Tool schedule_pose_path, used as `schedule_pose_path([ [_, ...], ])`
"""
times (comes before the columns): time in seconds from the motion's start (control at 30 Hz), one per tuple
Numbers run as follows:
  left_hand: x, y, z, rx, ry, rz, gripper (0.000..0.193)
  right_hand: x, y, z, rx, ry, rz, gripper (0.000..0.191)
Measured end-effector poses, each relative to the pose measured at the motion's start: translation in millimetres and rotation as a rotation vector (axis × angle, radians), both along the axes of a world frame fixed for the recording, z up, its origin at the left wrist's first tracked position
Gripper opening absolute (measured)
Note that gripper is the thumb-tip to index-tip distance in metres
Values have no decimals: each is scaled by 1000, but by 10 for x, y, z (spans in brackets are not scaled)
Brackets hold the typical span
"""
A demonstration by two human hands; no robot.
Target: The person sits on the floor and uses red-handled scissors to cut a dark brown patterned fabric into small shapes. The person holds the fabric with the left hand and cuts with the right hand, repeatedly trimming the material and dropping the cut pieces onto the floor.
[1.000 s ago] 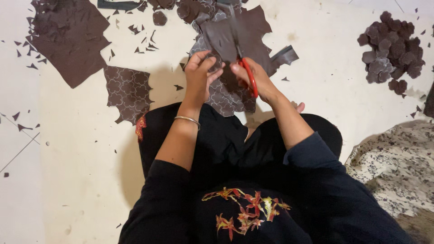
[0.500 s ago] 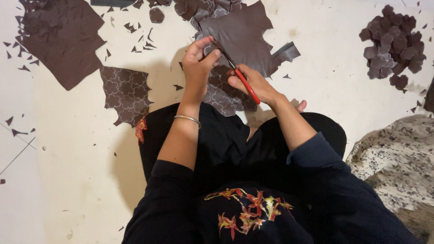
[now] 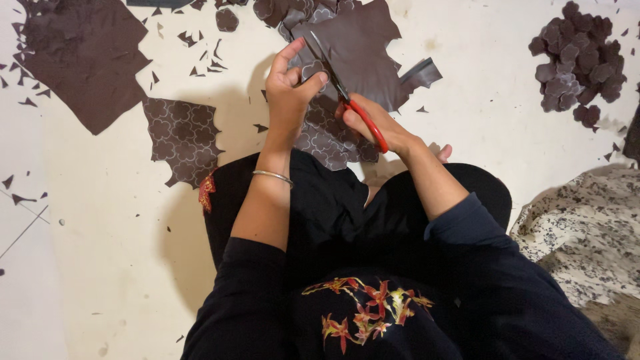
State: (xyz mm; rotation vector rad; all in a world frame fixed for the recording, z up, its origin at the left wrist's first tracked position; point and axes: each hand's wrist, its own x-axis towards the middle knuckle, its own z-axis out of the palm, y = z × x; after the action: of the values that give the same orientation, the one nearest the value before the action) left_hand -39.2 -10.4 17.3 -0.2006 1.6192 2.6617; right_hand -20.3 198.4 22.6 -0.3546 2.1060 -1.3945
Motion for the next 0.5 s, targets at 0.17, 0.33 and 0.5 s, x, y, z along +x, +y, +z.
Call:
schedule_pose_path([
  [0.17,-7,-17,21,7,-2,-3,64,13,-5,79,-67,-71,7,72],
  [0.33,-7,-27,49,-7,0,0,63,3,-6,68,-55,-124,-19,73],
  [0.5,-8,-42,57,13,18,2,61,-12,-9,78,-42,-122,-15,77],
])
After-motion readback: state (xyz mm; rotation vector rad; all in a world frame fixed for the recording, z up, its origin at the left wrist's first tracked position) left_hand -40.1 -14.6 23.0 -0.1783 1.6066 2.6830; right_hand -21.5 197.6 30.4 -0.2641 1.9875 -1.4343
